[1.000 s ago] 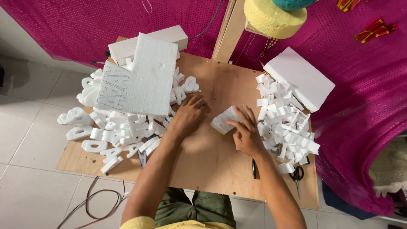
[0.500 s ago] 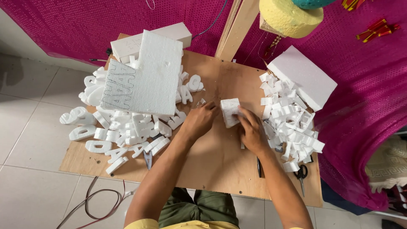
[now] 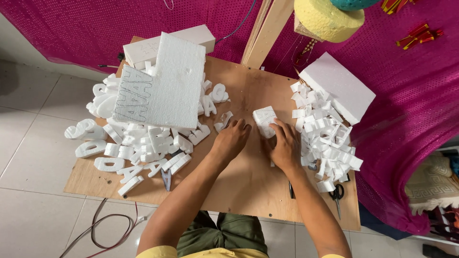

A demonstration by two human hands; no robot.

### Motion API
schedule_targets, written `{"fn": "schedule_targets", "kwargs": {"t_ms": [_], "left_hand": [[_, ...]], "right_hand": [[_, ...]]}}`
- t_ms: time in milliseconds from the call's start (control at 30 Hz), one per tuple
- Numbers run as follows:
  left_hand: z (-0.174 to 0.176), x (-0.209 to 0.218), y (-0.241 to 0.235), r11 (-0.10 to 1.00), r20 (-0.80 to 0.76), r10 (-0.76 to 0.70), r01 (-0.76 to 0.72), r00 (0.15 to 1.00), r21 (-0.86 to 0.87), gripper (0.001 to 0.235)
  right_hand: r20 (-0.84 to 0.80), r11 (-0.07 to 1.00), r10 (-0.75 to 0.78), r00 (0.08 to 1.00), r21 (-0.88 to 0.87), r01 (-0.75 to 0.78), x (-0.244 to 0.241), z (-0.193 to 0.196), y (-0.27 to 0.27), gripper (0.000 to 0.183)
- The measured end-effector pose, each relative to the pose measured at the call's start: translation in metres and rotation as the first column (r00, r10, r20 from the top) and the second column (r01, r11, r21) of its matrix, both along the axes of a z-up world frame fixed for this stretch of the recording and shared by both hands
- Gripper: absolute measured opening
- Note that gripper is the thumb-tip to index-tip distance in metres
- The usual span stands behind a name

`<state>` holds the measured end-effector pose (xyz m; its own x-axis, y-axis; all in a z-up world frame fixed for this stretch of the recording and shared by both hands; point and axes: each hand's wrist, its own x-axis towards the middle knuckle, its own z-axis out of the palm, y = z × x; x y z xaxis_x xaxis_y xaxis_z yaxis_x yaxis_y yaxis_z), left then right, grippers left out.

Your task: The person is arranging and preparing small foam letters and shapes on a wooden surface to assemble a sign.

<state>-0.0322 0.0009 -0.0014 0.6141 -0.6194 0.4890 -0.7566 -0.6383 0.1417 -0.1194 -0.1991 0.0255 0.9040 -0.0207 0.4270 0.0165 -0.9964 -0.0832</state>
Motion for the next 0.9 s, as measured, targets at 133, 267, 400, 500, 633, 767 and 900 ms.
{"fn": "schedule_targets", "kwargs": {"t_ms": [133,267,400,500,633,767,900], "left_hand": [[-0.019,-0.004,-0.014,0.999,-0.007,0.045,-0.045,0.999,-0.017,0.007],[-0.028,-0.006,-0.023,0.995,0.007,0.092,-0.091,0.996,-0.037,0.009],[-0.03,-0.002,-0.03,0.981,0.031,0.192,-0.192,0.981,0.012,0.01],[-0.019,0.0,-0.027,0.974,0.028,0.221,-0.22,0.975,-0.048,0.014],[0.007,0.0,-0.021,0.964,0.038,0.264,-0.263,0.964,-0.035,0.023],[0.009,0.014,-0.02,0.969,-0.085,0.244,-0.24,0.966,0.057,0.036],[-0.016,0.042,-0.023,0.701,0.279,-0.019,-0.186,0.96,0.689,0.044]], "right_hand": [[-0.028,0.998,-0.066,0.997,0.013,0.067,0.007,0.006,-0.002,0.046],[-0.025,0.998,-0.065,0.998,0.021,0.066,0.023,0.011,-0.006,0.042],[-0.027,0.993,-0.035,0.999,0.111,0.038,0.049,0.001,-0.019,0.043],[-0.029,0.975,-0.008,1.0,0.221,0.014,0.068,-0.001,-0.023,0.045],[-0.046,0.955,0.047,0.998,0.295,-0.032,0.088,0.009,-0.022,0.045],[-0.093,0.915,0.088,0.992,0.401,-0.044,0.101,0.018,-0.018,0.048],[-0.075,0.891,0.139,0.987,0.444,-0.092,0.104,0.017,-0.018,0.047]]}}
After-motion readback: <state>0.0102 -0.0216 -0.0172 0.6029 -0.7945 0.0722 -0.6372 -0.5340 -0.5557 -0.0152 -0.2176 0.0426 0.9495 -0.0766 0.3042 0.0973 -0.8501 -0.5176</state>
